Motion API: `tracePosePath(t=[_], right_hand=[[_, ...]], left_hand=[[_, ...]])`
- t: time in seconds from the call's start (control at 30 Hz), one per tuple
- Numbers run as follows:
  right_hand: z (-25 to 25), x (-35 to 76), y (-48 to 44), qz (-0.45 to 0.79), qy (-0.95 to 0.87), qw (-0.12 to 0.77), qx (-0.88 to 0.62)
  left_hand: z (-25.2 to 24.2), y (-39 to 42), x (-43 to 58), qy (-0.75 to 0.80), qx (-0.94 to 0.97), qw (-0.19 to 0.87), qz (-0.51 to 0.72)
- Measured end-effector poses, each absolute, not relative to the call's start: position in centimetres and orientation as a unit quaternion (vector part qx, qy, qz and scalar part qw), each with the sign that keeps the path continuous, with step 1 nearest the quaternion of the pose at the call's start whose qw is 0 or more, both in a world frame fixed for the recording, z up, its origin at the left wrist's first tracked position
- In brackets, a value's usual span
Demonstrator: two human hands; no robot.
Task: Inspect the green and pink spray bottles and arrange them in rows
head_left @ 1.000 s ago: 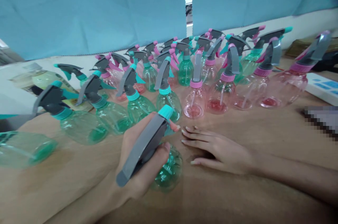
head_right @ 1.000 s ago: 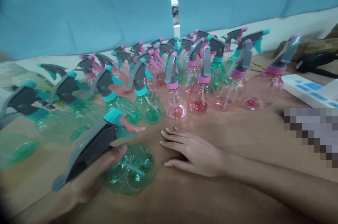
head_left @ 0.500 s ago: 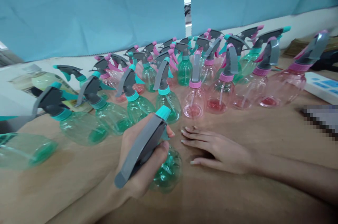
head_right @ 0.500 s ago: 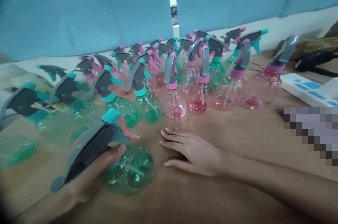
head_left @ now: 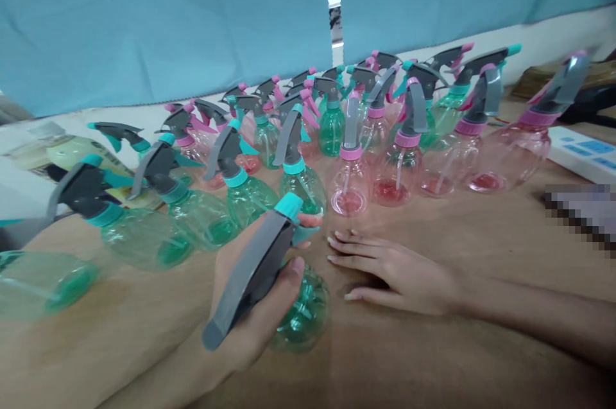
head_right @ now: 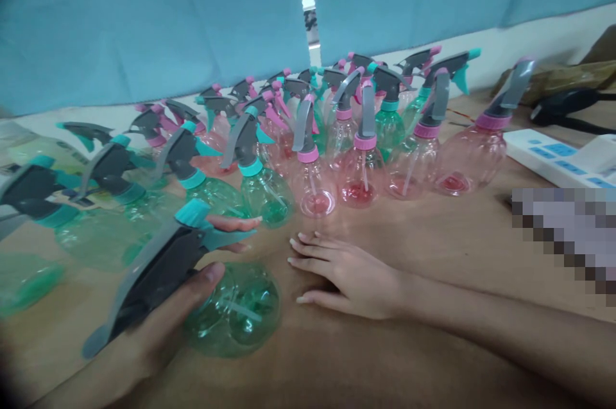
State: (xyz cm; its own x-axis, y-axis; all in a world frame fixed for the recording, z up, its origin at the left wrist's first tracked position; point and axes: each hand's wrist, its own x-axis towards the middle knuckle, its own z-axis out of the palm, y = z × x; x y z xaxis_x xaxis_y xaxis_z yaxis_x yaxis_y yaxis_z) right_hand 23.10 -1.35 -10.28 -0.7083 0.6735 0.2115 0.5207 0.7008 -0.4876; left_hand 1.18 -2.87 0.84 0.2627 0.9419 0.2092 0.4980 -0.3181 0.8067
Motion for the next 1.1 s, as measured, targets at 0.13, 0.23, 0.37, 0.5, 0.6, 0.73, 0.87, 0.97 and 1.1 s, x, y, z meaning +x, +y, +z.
tracePosePath(t=[0.13, 0.23, 0.37, 0.5, 0.6, 0.73, 0.87, 0.97, 1.1], right_hand=[[-10.2, 23.1, -1.4, 0.203, -0.901, 0.199, -0.329], [-10.1, 23.1, -1.4, 0.203, -0.901, 0.198, -0.328], [-10.1, 23.1, -1.4, 0.209, -0.899, 0.201, -0.328], [-10.2, 23.1, -1.4, 0.215, -0.896, 0.209, -0.328], [-10.2, 23.1, -1.4, 0.216, -0.895, 0.209, -0.329], [-10.1, 23.1, -1.4, 0.209, -0.899, 0.201, -0.327], [-10.1, 23.1, -1.4, 0.214, -0.896, 0.209, -0.327], [-10.2, 23.1, -1.4, 0.214, -0.896, 0.212, -0.327], [-10.2, 23.1, -1.4, 0.208, -0.898, 0.209, -0.325]], left_hand=[[0.7, -2.7, 1.1, 0.476, 0.738, 0.316, 0.360], [0.8, -2.7, 1.1, 0.473, 0.737, 0.325, 0.358], [0.7, -2.7, 1.0, 0.472, 0.741, 0.312, 0.362], [0.2, -2.7, 0.8, 0.487, 0.734, 0.307, 0.360], [-0.4, -2.5, 0.5, 0.480, 0.737, 0.293, 0.376], [-0.8, -2.5, 0.3, 0.480, 0.744, 0.275, 0.375], [-1.0, -2.4, 0.5, 0.485, 0.735, 0.249, 0.402], [-1.2, -2.3, 0.7, 0.476, 0.736, 0.254, 0.410], [-1.2, -2.3, 0.8, 0.474, 0.728, 0.274, 0.412]])
